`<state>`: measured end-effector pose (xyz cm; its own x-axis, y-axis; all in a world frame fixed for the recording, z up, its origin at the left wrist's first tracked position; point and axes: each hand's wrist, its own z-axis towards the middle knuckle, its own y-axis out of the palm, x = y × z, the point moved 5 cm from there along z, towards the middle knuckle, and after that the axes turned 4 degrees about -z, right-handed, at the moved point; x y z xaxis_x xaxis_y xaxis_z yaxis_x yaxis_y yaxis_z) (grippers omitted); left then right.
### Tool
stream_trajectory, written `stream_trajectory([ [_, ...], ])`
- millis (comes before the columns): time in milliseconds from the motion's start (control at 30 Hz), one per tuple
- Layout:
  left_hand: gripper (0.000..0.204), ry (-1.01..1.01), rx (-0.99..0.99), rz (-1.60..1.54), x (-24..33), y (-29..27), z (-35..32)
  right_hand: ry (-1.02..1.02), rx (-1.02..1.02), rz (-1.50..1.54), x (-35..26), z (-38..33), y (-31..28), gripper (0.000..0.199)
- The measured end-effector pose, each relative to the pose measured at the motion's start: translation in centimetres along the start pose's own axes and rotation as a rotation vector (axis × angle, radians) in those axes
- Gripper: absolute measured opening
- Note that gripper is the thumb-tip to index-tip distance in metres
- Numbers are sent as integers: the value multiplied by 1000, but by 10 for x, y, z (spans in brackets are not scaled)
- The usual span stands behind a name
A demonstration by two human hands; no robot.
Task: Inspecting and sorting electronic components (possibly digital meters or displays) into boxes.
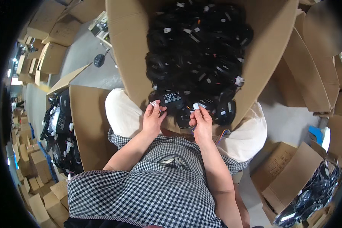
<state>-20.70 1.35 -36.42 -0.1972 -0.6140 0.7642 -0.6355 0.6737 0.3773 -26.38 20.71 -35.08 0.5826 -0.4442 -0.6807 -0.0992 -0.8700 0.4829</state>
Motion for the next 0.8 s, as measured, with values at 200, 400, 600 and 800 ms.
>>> stream_trajectory([
  [200, 27, 99, -126, 281, -5, -1, 0, 129, -141, -393, 13, 9, 31, 18],
  [400, 34, 186, -303, 515, -2, 1, -5, -15, -401, -987, 0, 27, 45, 20],
  [600, 26, 498, -429, 1055, 19, 17, -16, 58, -577, -1459, -19, 29, 51, 31],
  [800, 26, 530, -607, 1091, 14, 20, -21, 462, -719, -1045, 18, 30, 22, 23],
])
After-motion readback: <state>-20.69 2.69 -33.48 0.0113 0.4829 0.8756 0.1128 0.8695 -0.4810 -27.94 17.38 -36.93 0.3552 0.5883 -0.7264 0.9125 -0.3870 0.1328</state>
